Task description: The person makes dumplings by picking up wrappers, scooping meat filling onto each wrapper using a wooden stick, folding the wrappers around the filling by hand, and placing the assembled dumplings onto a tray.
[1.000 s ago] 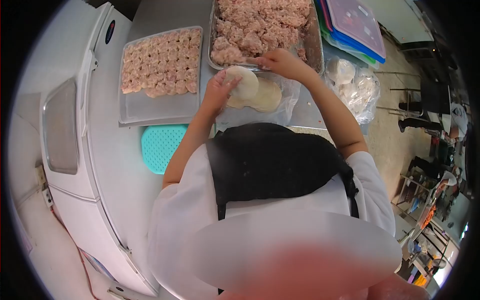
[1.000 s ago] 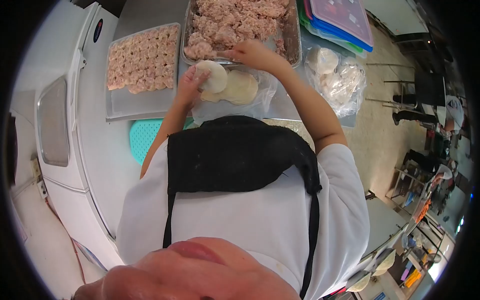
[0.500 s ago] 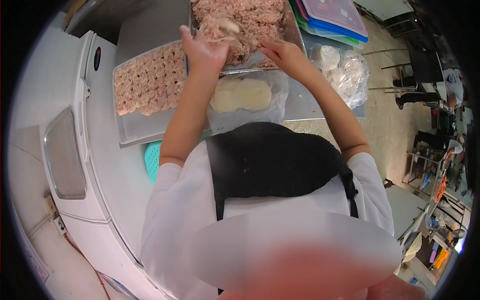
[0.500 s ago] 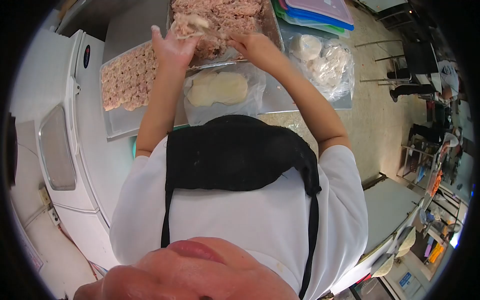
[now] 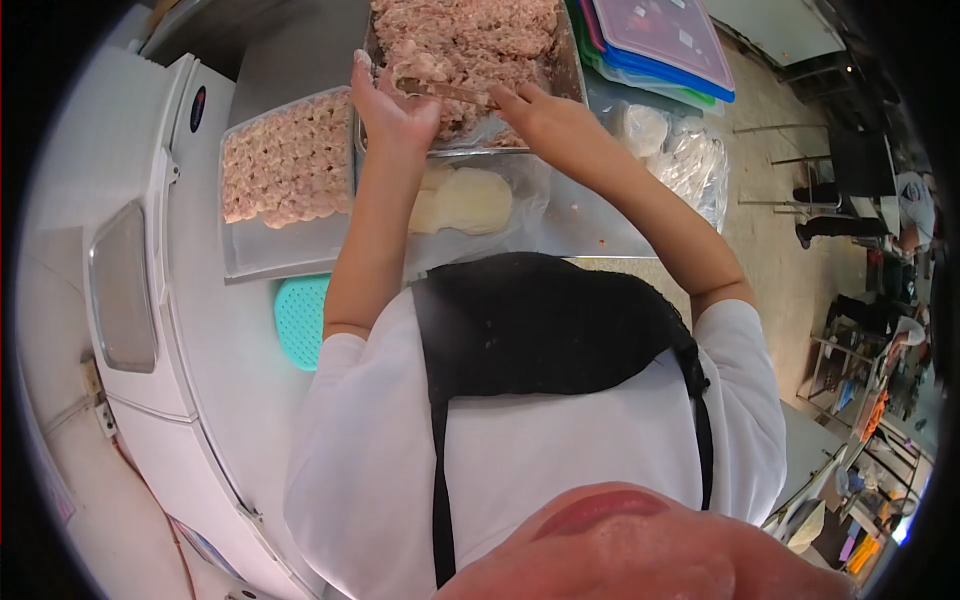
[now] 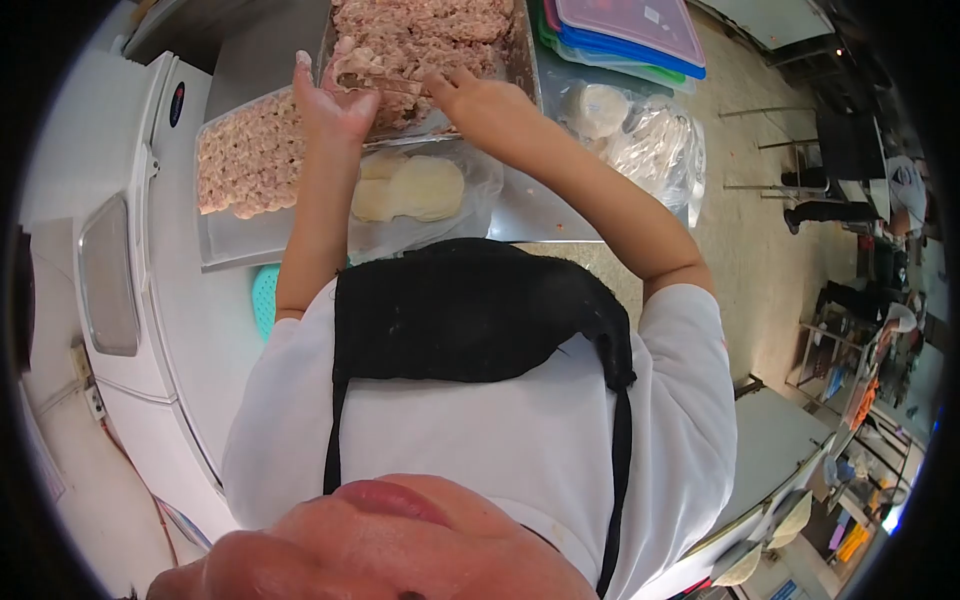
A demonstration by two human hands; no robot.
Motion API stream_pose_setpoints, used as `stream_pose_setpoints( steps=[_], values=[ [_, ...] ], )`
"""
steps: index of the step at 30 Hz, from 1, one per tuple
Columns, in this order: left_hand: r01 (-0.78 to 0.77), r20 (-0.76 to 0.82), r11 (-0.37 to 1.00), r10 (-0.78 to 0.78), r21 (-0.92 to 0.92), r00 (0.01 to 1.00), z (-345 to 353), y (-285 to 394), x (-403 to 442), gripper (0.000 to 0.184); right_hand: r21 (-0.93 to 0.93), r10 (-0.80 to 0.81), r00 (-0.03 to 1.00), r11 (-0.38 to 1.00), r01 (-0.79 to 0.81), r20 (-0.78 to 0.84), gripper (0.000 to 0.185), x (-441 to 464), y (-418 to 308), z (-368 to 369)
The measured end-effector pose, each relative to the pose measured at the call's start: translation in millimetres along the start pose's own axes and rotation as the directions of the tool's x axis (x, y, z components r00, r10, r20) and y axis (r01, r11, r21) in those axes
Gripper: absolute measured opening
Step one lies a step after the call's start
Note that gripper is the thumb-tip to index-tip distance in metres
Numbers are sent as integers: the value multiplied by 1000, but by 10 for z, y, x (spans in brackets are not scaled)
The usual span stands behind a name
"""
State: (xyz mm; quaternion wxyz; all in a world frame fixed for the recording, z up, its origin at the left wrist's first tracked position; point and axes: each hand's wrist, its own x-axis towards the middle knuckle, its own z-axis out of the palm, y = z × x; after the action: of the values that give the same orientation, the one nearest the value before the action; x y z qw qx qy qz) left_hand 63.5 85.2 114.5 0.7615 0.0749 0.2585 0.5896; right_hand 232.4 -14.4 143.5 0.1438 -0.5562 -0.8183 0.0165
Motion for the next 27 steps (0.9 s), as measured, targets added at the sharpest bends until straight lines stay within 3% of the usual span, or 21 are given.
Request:
stream_pose_setpoints(
  steps=[3, 6, 7, 9, 10, 12, 15, 18, 19, 21, 24, 25, 27],
  values=[
    [84, 22, 991, -82, -103, 996, -148, 10, 78, 59, 137, -38, 998, 990, 46, -58, 26, 1, 248, -76],
    [-94, 318, 979, 32, 182, 948, -192, -37, 14, 58, 524, 60, 986, 851, 29, -153, 35, -64, 627, -60],
    [-165, 351, 930, 43, 327, 936, -121, -36, -75, 60, 610, 181, 983, 780, -135, -15, 39, -79, 646, -151],
    [-298, 407, 756, 45, 583, 912, 5, -27, -234, 66, 711, 179, 965, 653, -262, 192, 39, -97, 759, -192],
    [-473, 487, 540, 129, 696, 864, -10, -23, -188, 67, 742, 159, 942, 584, -330, 294, 39, -93, 801, -215],
    [-674, 664, -18, 195, 739, 722, -71, 15, -66, 70, 731, 87, 941, 609, -309, 326, 39, -101, 826, -329],
    [-653, 660, -95, 82, 751, 747, 79, 2, -190, 66, 689, 6, 964, 698, -195, 267, 39, -165, 814, -501],
    [-531, 540, 101, -126, 842, 832, 94, 28, -104, 56, 640, -82, 990, 769, -8, 111, 35, -165, 853, -390],
    [-488, 493, 71, -150, 870, 857, 112, 38, -118, 54, 620, -114, 992, 783, 56, 54, 33, -164, 874, -321],
    [-393, 387, 8, -194, 920, 901, 155, 61, -193, 50, 599, -147, 985, 798, 66, 87, 35, -141, 958, -214],
    [-428, 423, -11, -132, 904, 896, 167, -15, -196, 44, 502, -182, 976, 859, 99, 120, 33, 54, 1250, -174],
    [-414, 408, -81, -79, 907, 910, 102, -38, -141, 44, 459, -190, 973, 882, 110, 132, 31, 102, 1299, -194],
    [-368, 385, -219, 40, 903, 922, -119, -92, 95, 46, 219, -145, 989, 966, 141, 1, 28, 71, 1200, -221]
  ],
)
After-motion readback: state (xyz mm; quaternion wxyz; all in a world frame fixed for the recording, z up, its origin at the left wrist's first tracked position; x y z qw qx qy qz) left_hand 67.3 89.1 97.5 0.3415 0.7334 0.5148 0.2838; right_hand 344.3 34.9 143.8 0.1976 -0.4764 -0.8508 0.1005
